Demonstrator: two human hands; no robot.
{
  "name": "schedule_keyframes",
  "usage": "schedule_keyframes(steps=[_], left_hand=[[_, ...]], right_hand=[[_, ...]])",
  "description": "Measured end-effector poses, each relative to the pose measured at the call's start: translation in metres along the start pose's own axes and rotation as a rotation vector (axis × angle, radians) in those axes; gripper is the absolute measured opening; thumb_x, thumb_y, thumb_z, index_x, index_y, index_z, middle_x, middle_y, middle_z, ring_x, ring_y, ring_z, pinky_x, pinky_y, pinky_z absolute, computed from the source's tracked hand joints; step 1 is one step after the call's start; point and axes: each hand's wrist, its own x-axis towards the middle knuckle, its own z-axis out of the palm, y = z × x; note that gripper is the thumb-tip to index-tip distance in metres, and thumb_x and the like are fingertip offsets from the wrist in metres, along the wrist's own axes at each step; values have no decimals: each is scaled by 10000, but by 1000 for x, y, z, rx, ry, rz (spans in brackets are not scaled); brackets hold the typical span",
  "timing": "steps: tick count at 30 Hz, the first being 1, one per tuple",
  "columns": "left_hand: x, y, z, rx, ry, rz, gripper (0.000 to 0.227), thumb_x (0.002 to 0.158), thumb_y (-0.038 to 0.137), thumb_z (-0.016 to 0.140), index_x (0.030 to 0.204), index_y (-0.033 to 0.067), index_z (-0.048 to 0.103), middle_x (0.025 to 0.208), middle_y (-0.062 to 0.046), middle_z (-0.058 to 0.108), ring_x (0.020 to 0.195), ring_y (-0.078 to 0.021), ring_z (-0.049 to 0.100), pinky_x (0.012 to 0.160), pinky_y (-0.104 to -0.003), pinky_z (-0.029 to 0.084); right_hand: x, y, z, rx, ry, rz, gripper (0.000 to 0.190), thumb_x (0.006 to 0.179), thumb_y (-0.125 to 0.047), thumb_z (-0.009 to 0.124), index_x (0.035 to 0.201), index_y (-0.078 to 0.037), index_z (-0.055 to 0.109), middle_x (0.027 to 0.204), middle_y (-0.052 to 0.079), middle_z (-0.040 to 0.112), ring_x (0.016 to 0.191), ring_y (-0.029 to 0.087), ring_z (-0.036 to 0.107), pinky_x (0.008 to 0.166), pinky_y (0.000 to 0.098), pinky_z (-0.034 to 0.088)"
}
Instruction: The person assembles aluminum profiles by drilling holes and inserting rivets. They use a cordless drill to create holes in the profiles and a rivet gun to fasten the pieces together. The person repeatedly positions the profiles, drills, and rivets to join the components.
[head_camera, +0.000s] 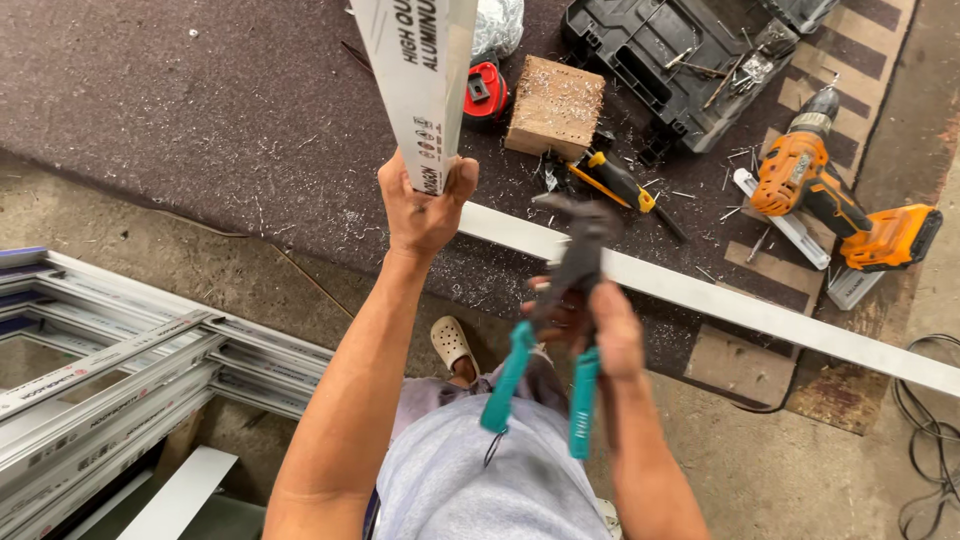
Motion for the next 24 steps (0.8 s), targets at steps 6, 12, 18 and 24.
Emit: schedule_keyframes(steps=[6,12,18,24], left_hand=[[1,3,1,-14,20,26,217,986,146,780,982,-2,622,794,-12,669,726,-58,645,644,-219,535],[4,12,3,-45,11,-53,279,972,136,773,1142,-44,643,789,3,678,732,-31,647,644,-196,535],[4,15,4,-104,-3,-78,204,970,92,740,1077,-38,625,834,-9,680,772,-61,707,661,-215,595],[6,11,3,-88,-9,-31,175,976,86,738,1012,-10,597,816,-15,663,756,-77,715,646,-230,600]], right_hand=[[39,48,0,10,-122,190,535,1080,-363,357,1546,-105,303,1321,268,624,1097,398,702,796,494,642],[45,50,3,-29,-99,204,529,1082,-371,368,1533,-95,334,1307,261,640,1079,392,705,777,486,635],[47,55,17,-21,-65,202,522,1067,-363,374,1518,-103,337,1272,249,645,1070,373,707,778,491,644],[48,55,16,2,-68,209,524,1073,-365,384,1512,-78,360,1274,254,647,1078,374,709,802,511,637]])
